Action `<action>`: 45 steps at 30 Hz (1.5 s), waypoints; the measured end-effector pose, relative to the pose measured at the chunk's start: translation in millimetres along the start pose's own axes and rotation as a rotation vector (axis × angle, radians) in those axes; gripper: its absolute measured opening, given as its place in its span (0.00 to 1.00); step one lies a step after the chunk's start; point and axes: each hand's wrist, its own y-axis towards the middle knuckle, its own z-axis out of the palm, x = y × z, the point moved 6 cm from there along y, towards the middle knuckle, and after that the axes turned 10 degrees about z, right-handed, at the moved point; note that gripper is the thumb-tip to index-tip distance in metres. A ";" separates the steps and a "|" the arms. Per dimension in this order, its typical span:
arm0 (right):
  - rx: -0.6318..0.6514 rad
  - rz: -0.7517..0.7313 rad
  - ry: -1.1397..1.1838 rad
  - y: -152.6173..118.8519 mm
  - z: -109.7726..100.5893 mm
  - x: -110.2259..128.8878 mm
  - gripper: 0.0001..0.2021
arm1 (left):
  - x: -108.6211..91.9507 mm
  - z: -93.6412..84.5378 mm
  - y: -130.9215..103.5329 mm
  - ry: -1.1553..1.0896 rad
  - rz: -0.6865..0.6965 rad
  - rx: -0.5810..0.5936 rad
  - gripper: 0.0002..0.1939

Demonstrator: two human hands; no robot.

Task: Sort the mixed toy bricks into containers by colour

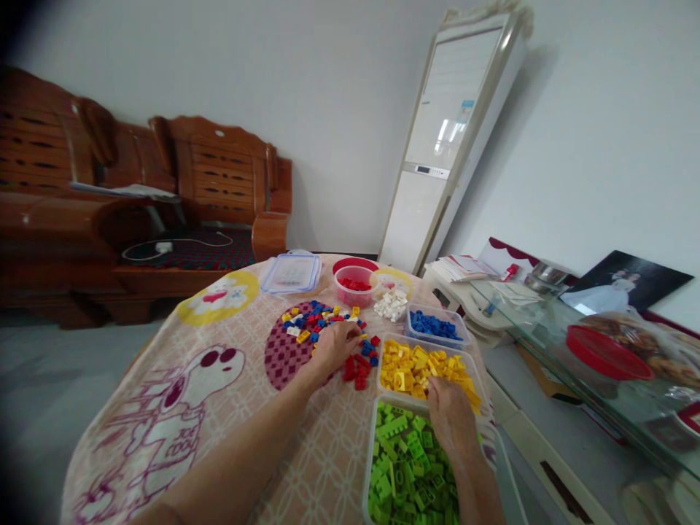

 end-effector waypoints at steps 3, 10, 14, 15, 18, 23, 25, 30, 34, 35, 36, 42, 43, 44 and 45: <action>-0.004 -0.005 0.009 0.5 0.9 -1.2 0.21 | -21.6 5.3 -2.3 -0.105 0.081 -0.036 0.07; 0.006 -0.012 0.007 1.2 2.3 -2.3 0.21 | -63.8 34.8 -11.3 -0.204 0.309 0.086 0.12; -0.010 -0.021 0.019 -0.7 1.5 -1.2 0.21 | -38.5 17.5 -1.3 -0.117 0.229 0.053 0.14; -0.019 -0.019 0.021 -1.0 1.1 -1.2 0.21 | -27.1 9.2 1.9 -0.076 0.182 0.046 0.14; -0.032 -0.008 0.019 -1.0 0.4 -1.4 0.21 | 12.4 -18.8 7.7 0.058 0.012 0.049 0.14; -0.012 0.002 -0.011 0.5 1.5 -1.4 0.20 | 61.3 -49.4 3.9 0.216 -0.159 0.094 0.11; -0.013 0.005 -0.016 0.7 1.9 -2.1 0.21 | 65.8 -47.6 1.9 0.223 -0.161 0.139 0.11; -0.009 -0.006 -0.010 0.5 3.1 -3.5 0.21 | 47.4 -27.2 2.6 0.186 -0.106 0.171 0.11; 0.005 -0.013 -0.026 1.2 3.4 -3.0 0.21 | 27.7 -9.1 3.9 0.118 -0.034 0.170 0.14; 0.011 -0.012 -0.027 1.4 3.4 -2.8 0.21 | 24.3 -5.3 4.0 0.092 -0.013 0.173 0.15; 0.015 -0.010 -0.026 1.5 3.4 -2.7 0.21 | 21.9 -2.2 3.9 0.066 0.008 0.178 0.16; 0.007 -0.001 -0.013 0.7 2.0 -2.2 0.21 | 37.6 -11.9 3.9 0.071 -0.039 0.131 0.16; 0.005 0.000 -0.012 0.6 1.7 -2.1 0.21 | 43.9 -17.1 3.6 0.088 -0.075 0.120 0.16; 0.006 0.000 -0.012 0.6 1.5 -1.9 0.21 | 49.9 -22.4 3.1 0.107 -0.109 0.112 0.16; 0.010 0.002 -0.012 0.7 1.4 -1.6 0.22 | 55.0 -27.1 2.6 0.127 -0.136 0.111 0.15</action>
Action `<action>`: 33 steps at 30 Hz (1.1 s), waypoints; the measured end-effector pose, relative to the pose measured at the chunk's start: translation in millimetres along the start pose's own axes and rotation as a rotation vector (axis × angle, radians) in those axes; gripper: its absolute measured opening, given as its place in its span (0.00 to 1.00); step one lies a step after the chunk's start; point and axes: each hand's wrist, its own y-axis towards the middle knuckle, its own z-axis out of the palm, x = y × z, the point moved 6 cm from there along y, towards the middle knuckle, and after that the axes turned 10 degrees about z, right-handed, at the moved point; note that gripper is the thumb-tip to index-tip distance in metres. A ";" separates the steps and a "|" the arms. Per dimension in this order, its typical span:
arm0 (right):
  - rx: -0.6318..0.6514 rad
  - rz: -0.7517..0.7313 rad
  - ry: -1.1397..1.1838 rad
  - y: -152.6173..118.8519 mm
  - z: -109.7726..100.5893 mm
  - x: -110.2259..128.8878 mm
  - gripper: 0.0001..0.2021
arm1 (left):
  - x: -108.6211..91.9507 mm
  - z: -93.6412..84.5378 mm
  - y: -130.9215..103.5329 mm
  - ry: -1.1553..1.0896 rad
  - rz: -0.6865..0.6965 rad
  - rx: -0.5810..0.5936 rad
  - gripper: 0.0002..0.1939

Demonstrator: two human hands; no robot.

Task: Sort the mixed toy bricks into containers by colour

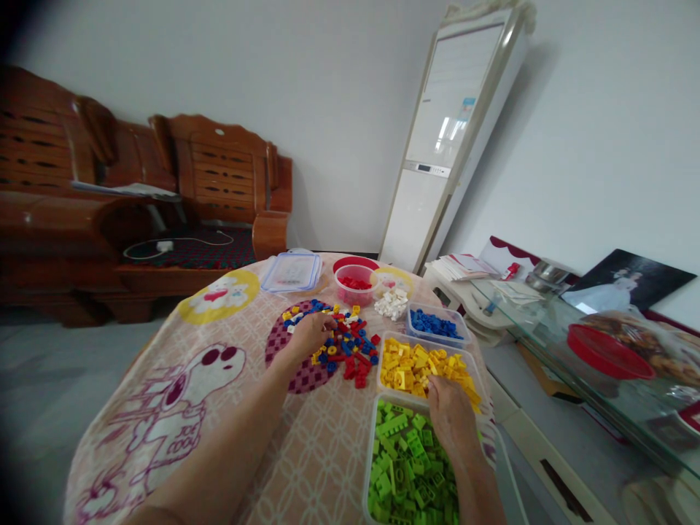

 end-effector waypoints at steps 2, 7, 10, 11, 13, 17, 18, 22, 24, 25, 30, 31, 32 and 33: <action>0.015 0.008 -0.004 0.3 -0.1 0.5 0.22 | 6.9 -5.6 -0.6 0.030 -0.033 0.004 0.15; 0.010 0.009 -0.011 0.5 -1.5 1.7 0.21 | -3.8 -4.4 -0.2 0.023 0.009 -0.044 0.15; 0.013 0.007 -0.006 0.2 0.4 0.0 0.22 | -16.6 6.5 -0.3 0.056 0.041 -0.025 0.11; 0.013 0.010 -0.006 0.1 1.2 -1.0 0.22 | -20.2 10.2 -0.6 0.080 0.052 -0.015 0.09; 0.012 0.015 -0.007 0.1 2.8 -2.7 0.22 | -26.5 16.3 -1.3 0.121 0.095 -0.004 0.07; -0.004 -0.001 -0.006 0.0 3.8 -3.1 0.21 | -31.3 22.3 -2.5 0.150 0.150 -0.010 0.08; -0.011 -0.004 -0.010 0.0 3.5 -2.8 0.21 | -31.7 23.1 -2.7 0.155 0.152 -0.011 0.08; -0.020 0.000 -0.023 0.1 2.1 -1.7 0.20 | -34.1 26.8 -3.1 0.184 0.136 -0.009 0.08; -0.012 0.009 -0.024 0.4 2.0 -1.7 0.21 | -34.5 29.1 -2.9 0.178 0.117 -0.022 0.07; -0.007 0.010 -0.023 0.5 2.2 -1.8 0.21 | -34.1 30.1 -2.6 0.164 0.108 -0.035 0.06; 0.005 0.005 -0.013 1.1 4.1 -3.8 0.22 | -29.9 31.2 -1.9 0.073 0.090 -0.111 0.02; 0.005 0.005 -0.012 1.1 4.5 -4.3 0.21 | -29.6 29.8 -2.2 0.059 0.088 -0.130 0.02; 0.005 0.005 -0.011 1.2 4.7 -4.6 0.21 | -30.0 27.7 -2.6 0.042 0.086 -0.153 0.02; 0.004 0.004 -0.009 1.2 4.8 -4.6 0.21 | -31.4 25.1 -3.1 0.018 0.087 -0.181 0.02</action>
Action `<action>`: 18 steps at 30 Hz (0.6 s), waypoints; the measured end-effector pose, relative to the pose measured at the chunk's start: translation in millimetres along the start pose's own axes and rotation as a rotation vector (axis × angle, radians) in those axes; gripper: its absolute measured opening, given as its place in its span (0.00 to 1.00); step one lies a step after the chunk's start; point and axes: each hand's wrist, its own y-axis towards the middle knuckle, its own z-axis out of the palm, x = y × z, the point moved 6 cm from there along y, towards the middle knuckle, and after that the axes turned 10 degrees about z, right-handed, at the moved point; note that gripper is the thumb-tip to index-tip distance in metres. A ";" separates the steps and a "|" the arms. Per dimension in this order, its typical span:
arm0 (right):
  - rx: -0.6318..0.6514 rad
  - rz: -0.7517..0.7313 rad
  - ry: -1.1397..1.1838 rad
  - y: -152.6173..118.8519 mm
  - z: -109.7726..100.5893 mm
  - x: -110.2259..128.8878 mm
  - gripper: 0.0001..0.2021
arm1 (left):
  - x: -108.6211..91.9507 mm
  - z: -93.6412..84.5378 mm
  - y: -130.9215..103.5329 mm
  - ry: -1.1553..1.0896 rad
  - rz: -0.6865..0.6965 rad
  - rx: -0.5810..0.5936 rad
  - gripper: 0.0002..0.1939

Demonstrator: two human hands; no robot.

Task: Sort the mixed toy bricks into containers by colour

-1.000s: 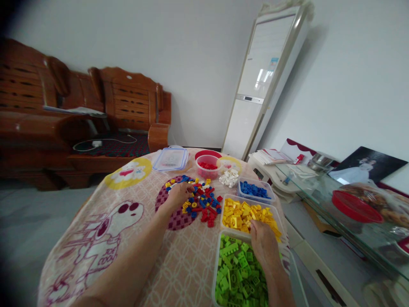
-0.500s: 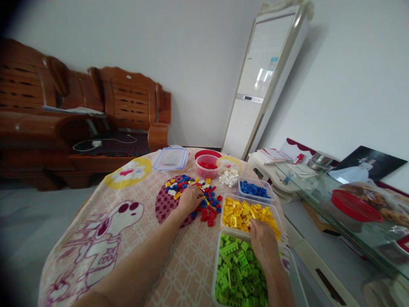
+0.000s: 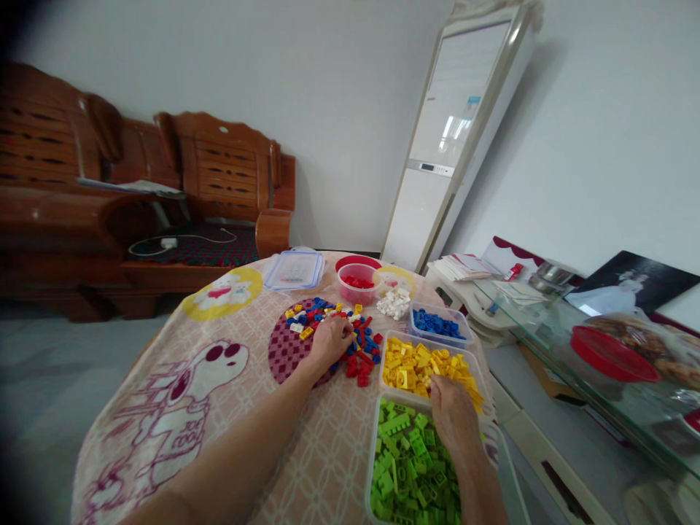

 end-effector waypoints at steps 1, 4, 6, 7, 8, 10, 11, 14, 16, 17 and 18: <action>-0.001 -0.002 0.002 -0.1 -0.1 0.3 0.21 | -2.6 -3.0 0.2 -0.031 0.004 -0.032 0.03; -0.012 -0.004 0.006 -0.5 -1.7 1.7 0.21 | -18.6 -10.0 0.7 -0.160 0.057 -0.111 0.04; -0.019 -0.004 0.007 -1.0 -3.1 2.8 0.21 | -35.1 -10.6 -0.1 -0.244 0.114 -0.132 0.05; -0.019 -0.006 0.009 -1.2 -3.5 3.3 0.21 | -44.4 -9.4 -1.1 -0.276 0.146 -0.130 0.06; -0.020 -0.009 0.011 -1.5 -3.9 3.8 0.22 | -54.0 -7.1 -2.5 -0.302 0.181 -0.121 0.06; -0.018 -0.017 0.017 -1.9 -4.2 4.5 0.21 | -73.0 -0.3 -6.8 -0.342 0.263 -0.082 0.06; -0.016 -0.019 0.019 -2.1 -4.2 4.7 0.21 | -81.7 4.0 -9.5 -0.360 0.308 -0.051 0.07; -0.017 -0.009 0.018 -1.8 -4.0 3.8 0.21 | -98.6 16.8 -17.1 -0.389 0.401 0.051 0.08; -0.014 -0.006 0.017 -1.3 -3.5 3.2 0.21 | -100.5 22.4 -19.4 -0.387 0.405 0.099 0.09; -0.014 -0.007 0.019 -1.1 -3.3 3.1 0.21 | -99.2 23.5 -19.2 -0.386 0.397 0.111 0.10; -0.017 -0.010 0.023 -1.0 -3.3 3.0 0.21 | -96.6 23.4 -18.2 -0.386 0.386 0.114 0.11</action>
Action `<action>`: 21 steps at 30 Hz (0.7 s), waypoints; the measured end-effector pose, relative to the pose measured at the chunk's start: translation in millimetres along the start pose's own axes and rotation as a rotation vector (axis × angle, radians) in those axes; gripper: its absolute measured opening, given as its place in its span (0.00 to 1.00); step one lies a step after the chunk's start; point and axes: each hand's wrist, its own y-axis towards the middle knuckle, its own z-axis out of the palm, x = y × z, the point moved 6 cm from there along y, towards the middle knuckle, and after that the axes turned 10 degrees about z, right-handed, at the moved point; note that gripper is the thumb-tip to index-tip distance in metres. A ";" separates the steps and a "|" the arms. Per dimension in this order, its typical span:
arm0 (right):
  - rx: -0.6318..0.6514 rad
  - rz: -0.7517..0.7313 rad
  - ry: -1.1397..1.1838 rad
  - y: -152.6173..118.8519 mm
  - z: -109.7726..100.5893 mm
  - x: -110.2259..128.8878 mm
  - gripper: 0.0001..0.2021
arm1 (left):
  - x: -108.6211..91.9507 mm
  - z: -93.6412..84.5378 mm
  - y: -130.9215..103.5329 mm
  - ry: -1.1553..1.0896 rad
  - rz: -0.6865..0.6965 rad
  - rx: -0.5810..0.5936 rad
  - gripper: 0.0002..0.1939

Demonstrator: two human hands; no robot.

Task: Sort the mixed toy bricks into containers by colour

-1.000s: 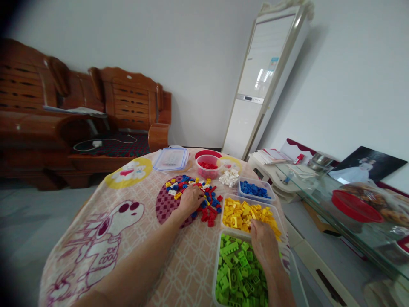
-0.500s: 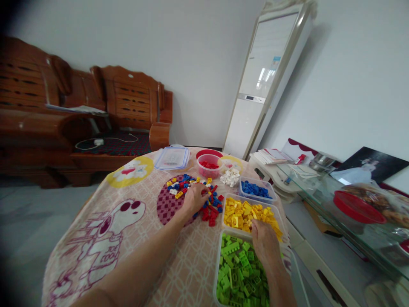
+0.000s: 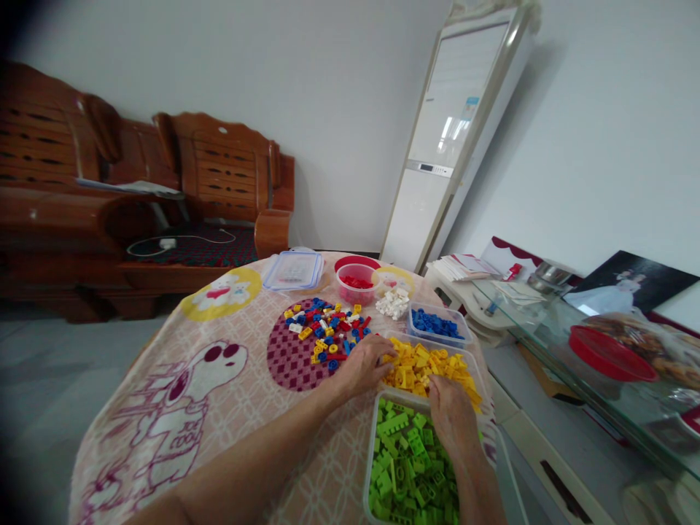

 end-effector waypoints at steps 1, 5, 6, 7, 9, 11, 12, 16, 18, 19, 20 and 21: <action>-0.003 -0.003 0.005 0.0 -0.1 0.0 0.21 | 3.4 -2.7 0.1 0.003 -0.014 -0.006 0.12; -0.023 -0.013 0.022 -1.1 -1.6 0.7 0.20 | 26.8 -26.5 -1.2 0.083 -0.140 -0.066 0.11; -0.022 -0.015 0.020 -1.5 -1.7 1.1 0.20 | 34.2 -34.3 -2.8 0.116 -0.189 -0.084 0.11; -0.021 -0.014 0.014 -1.7 -1.8 1.3 0.21 | 41.4 -41.9 -4.8 0.149 -0.238 -0.098 0.10; -0.017 -0.005 0.001 -1.7 -1.9 1.5 0.21 | 54.0 -53.6 -9.5 0.212 -0.334 -0.094 0.10; -0.007 0.003 -0.012 -1.2 -1.5 1.5 0.22 | 62.7 -58.5 -13.7 0.264 -0.413 -0.040 0.09; 0.001 0.005 -0.020 -1.0 -1.0 1.3 0.22 | 65.4 -58.3 -15.3 0.290 -0.441 0.001 0.09; 0.012 0.013 -0.042 -0.4 1.1 -0.3 0.22 | 67.6 -47.6 -17.1 0.422 -0.454 0.158 0.11; -0.001 0.011 -0.038 -0.6 1.1 -1.0 0.21 | 66.6 -42.5 -16.8 0.482 -0.437 0.180 0.11; -0.008 0.008 -0.034 -0.7 0.9 -1.0 0.21 | 66.2 -40.7 -16.8 0.498 -0.433 0.181 0.10; -0.015 0.004 -0.029 -0.9 0.6 -0.9 0.21 | 65.8 -39.2 -17.0 0.503 -0.430 0.181 0.10; -0.020 0.000 -0.024 -1.0 0.3 -0.7 0.21 | 65.3 -38.2 -17.3 0.499 -0.429 0.181 0.10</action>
